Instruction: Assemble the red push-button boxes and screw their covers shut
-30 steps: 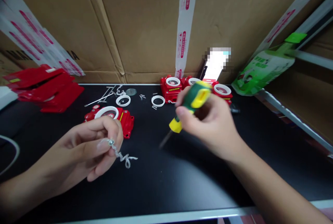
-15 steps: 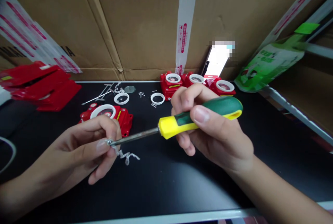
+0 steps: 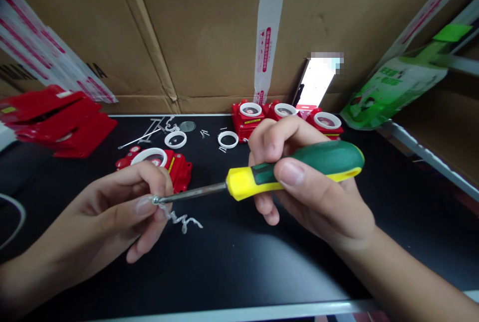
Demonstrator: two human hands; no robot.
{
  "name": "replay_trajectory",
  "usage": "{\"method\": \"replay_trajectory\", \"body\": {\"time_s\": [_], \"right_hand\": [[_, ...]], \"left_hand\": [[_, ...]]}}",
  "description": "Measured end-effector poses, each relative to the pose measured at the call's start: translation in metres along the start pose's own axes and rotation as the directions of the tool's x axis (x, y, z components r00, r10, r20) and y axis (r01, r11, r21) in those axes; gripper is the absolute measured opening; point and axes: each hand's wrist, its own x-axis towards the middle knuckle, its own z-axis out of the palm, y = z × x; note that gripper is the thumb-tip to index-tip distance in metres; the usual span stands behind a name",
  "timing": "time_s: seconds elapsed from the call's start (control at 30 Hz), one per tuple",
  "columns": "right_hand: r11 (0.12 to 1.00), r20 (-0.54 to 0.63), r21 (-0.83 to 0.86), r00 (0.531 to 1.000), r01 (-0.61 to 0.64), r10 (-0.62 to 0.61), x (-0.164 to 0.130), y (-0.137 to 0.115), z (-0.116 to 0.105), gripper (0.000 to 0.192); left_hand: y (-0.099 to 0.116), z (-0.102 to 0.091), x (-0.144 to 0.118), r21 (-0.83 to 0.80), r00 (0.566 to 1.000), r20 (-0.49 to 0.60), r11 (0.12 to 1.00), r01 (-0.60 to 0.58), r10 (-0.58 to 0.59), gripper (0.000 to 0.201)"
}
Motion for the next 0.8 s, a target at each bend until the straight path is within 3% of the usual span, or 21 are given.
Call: {"method": "replay_trajectory", "body": {"time_s": [0.5, 0.8], "right_hand": [[0.999, -0.018, -0.049, 1.0, 0.001, -0.002, -0.001, -0.003, 0.001, 0.019], [0.964, 0.092, -0.263, 0.995, 0.049, -0.025, 0.0, 0.0, -0.018, 0.016]], "left_hand": [[0.001, 0.0, 0.0, 0.019, 1.0, -0.004, 1.0, -0.014, 0.014, 0.007], [0.012, -0.004, -0.001, 0.29, 0.963, -0.104, 0.934, -0.21, 0.249, 0.007]]}}
